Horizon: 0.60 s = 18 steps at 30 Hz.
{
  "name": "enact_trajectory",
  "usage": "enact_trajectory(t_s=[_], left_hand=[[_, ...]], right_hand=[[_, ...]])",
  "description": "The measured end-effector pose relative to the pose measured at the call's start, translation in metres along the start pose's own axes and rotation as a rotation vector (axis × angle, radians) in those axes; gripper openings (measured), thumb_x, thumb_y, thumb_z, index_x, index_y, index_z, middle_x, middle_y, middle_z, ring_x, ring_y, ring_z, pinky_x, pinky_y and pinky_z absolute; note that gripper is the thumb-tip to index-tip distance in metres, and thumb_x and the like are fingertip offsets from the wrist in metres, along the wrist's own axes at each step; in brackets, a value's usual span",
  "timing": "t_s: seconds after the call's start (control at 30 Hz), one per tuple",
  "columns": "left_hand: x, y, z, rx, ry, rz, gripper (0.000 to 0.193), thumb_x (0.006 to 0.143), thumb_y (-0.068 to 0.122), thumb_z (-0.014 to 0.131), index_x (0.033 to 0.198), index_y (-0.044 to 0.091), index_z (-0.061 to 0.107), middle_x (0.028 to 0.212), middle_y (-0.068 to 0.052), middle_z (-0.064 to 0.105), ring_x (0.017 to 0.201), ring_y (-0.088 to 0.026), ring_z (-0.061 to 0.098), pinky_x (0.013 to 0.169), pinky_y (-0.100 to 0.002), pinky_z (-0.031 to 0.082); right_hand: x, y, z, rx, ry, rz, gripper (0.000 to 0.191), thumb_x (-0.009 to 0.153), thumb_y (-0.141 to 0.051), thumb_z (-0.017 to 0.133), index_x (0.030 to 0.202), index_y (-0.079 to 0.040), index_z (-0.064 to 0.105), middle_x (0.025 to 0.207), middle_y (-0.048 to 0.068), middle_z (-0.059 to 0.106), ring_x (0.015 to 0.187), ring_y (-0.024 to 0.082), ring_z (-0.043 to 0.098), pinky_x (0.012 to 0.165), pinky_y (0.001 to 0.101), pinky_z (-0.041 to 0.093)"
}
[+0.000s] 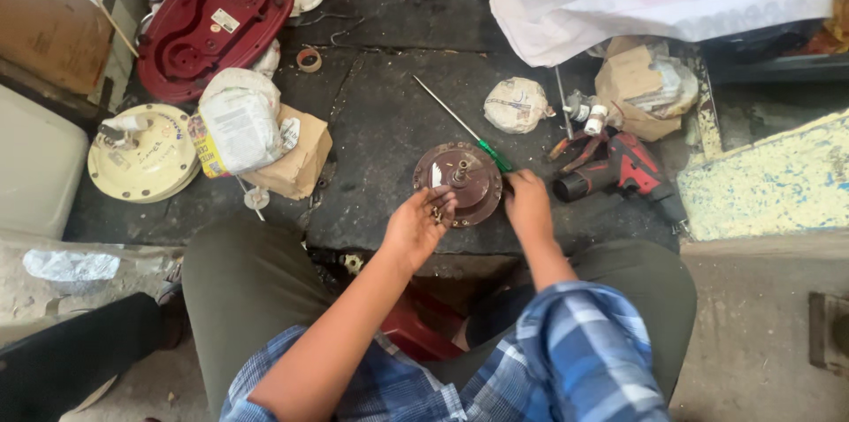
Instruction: The person uses a screwdriver to loosen and remove screws from a circular metal component, then uses pliers to detach a ring. They separate the housing to reveal internal windings and continue adjusting parts by hand.
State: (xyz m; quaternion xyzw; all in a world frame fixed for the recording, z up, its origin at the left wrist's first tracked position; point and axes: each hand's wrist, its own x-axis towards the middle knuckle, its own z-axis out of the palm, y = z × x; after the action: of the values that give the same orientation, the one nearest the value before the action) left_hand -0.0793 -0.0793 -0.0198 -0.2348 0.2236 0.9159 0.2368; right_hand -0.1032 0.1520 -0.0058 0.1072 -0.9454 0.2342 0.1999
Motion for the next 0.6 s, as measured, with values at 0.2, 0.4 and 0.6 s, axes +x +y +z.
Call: enact_trajectory(t_s=[0.2,0.4,0.6], left_hand=[[-0.014,0.011,0.006,0.016,-0.042,0.008,0.037,0.107,0.025,0.044,0.118,-0.006,0.06,0.115,-0.016,0.067,0.107,-0.025,0.066,0.096,-0.034,0.055],[-0.006,0.015,0.0,0.042,-0.019,0.054,0.037,0.109,0.026,0.044,0.118,-0.005,0.06,0.113,-0.015,0.067,0.106,-0.024,0.065,0.097,-0.034,0.053],[-0.004,-0.001,0.006,0.084,-0.022,-0.013,0.039,0.108,0.029,0.042,0.113,-0.004,0.062,0.108,-0.014,0.067,0.099,-0.022,0.064,0.094,-0.034,0.055]], right_hand=[[-0.001,0.008,0.018,-0.066,-0.135,0.162,0.02,0.081,0.004,0.067,0.1,-0.003,0.071,0.101,0.02,0.07,0.098,0.044,0.066,0.085,0.0498,0.053],[0.016,-0.004,-0.02,0.092,-0.124,0.39,0.011,0.089,-0.008,0.075,0.095,0.0,0.072,0.092,0.02,0.075,0.085,0.032,0.074,0.078,0.0402,0.057],[0.005,-0.083,-0.066,0.541,-0.395,0.371,0.015,0.087,-0.011,0.077,0.098,-0.001,0.075,0.087,0.008,0.077,0.078,0.014,0.071,0.071,0.0305,0.057]])
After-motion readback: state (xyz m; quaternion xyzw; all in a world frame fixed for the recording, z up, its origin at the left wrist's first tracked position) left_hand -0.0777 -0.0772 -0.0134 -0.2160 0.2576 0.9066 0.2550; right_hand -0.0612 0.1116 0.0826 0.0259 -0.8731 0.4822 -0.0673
